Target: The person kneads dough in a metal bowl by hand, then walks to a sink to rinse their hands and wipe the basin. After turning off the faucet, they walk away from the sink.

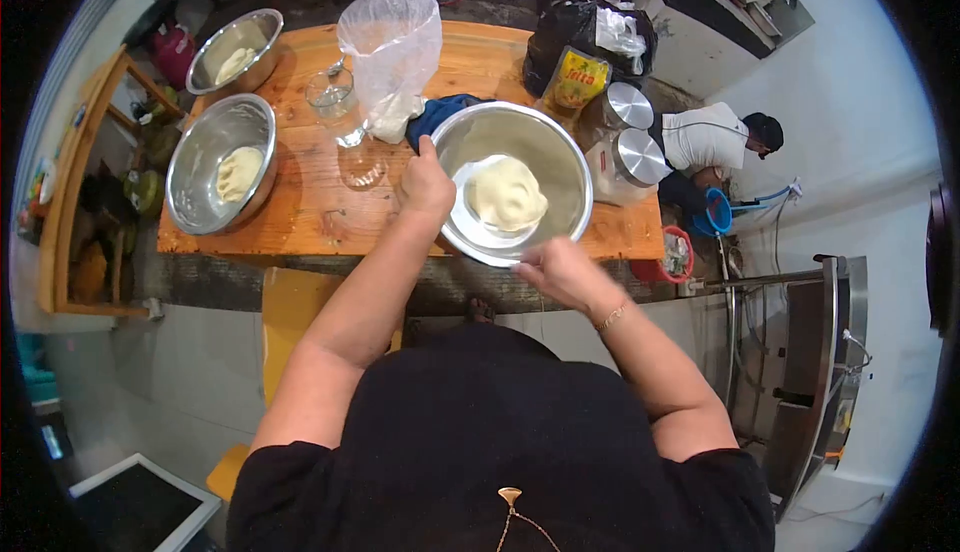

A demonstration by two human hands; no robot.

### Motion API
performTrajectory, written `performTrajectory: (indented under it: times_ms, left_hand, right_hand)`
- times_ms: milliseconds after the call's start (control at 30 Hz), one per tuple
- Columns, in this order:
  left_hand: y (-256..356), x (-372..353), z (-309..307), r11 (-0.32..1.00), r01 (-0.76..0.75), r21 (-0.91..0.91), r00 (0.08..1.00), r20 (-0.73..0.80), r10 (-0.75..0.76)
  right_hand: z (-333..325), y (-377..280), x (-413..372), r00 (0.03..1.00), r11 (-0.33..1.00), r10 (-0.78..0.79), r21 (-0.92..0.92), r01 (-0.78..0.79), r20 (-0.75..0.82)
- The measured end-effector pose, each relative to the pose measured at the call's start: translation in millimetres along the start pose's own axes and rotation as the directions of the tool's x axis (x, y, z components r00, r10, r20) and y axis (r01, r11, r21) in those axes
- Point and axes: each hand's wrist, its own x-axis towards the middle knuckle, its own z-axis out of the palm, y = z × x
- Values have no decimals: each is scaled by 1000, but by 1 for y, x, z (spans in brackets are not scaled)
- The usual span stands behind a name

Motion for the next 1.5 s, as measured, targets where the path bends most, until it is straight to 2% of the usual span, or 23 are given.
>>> performTrajectory:
  times_ms: [33, 67, 100, 133, 200, 300, 367, 400, 467, 567, 600, 667, 733, 767, 833, 900, 933, 1000, 1100, 1200, 1300, 1433, 1500]
  left_hand:
    - [2, 6, -3, 1000, -7, 2, 1000, -6, 7]
    - [2, 8, -4, 1000, 15, -13, 1000, 5, -15]
    - [0, 3, -1, 999, 31, -17, 999, 38, -31]
    - [-1, 1, 0, 999, 31, -10, 998, 47, -30]
    - [0, 5, -1, 999, 43, -13, 998, 48, -42]
    - [-7, 7, 5, 1000, 18, -22, 1000, 19, -17]
    - [-8, 8, 6, 1000, 15, -23, 1000, 14, -15]
    - [-8, 8, 6, 1000, 7, -25, 1000, 11, -7]
    - [-7, 7, 4, 1000, 11, -20, 1000, 6, -11]
    - [-11, 7, 7, 999, -4, -35, 1000, -3, 4]
    - [-13, 7, 8, 998, -29, -56, 1000, -14, 28]
    - [-13, 6, 10, 998, -29, -52, 999, -34, 27]
    - [-13, 5, 9, 999, -25, -48, 998, -58, 22]
    - [-10, 4, 5, 998, 14, -62, 1000, -22, -15]
    - [-13, 4, 6, 995, 66, -77, 998, 18, -65]
    - [-18, 6, 12, 994, 18, -110, 998, -53, -24]
    - [-20, 6, 13, 993, 26, -116, 998, -51, -32]
    - [-22, 7, 13, 989, -13, -146, 999, -53, 5]
    - [-23, 4, 15, 988, -18, -156, 996, -91, 3]
    - [-23, 5, 14, 979, -45, -197, 995, -96, 26]
    - [-27, 5, 17, 972, -101, -214, 985, -157, 67]
    - [-33, 9, 12, 966, -31, -257, 993, -114, 2]
    - [-37, 10, 16, 957, -145, -250, 968, -234, 86]
  right_hand:
    - [-4, 4, 5, 1000, 1000, -2, 0, 2, -9]
    - [-12, 9, 9, 950, 987, 11, 153, 39, -313]
    - [-22, 5, 8, 813, 946, 95, 306, 106, -575]
    - [-43, 6, 13, 709, 855, 96, 422, 301, -699]
    - [-71, 18, 22, 661, 805, 99, 450, 386, -744]
    - [-80, 37, 45, 710, 811, 187, 515, 278, -679]
    - [-64, 56, 70, 890, 920, 226, 387, -61, -396]
    - [-52, 70, 88, 892, 920, 222, 387, -58, -394]
    - [-28, 95, 129, 927, 973, 219, 137, -185, -306]
    - [-13, 90, 171, 932, 970, 241, 88, -225, -272]
    - [-2, 93, 185, 934, 972, 234, 86, -219, -268]
    - [21, 101, 212, 914, 923, 332, 278, -265, -232]
    - [14, 70, 199, 927, 922, 309, 306, -238, -210]
    - [12, 52, 188, 924, 954, 270, 205, -218, -273]
    - [11, 29, 152, 955, 995, 87, -28, -99, -283]
    - [4, 27, 107, 949, 942, -211, -309, 133, -234]
    - [0, 29, 95, 951, 940, -211, -313, 135, -225]
    - [-5, 34, 83, 985, 912, -173, -377, 160, -1]
    - [18, 47, 93, 979, 931, -145, -314, 185, 146]
    - [32, 48, 115, 969, 952, -195, -209, 224, 149]
    - [34, 43, 138, 983, 978, -132, -147, 150, 128]
    - [31, 42, 172, 995, 981, -82, -168, 91, 62]
    - [28, 40, 184, 997, 988, -31, -148, 42, 70]
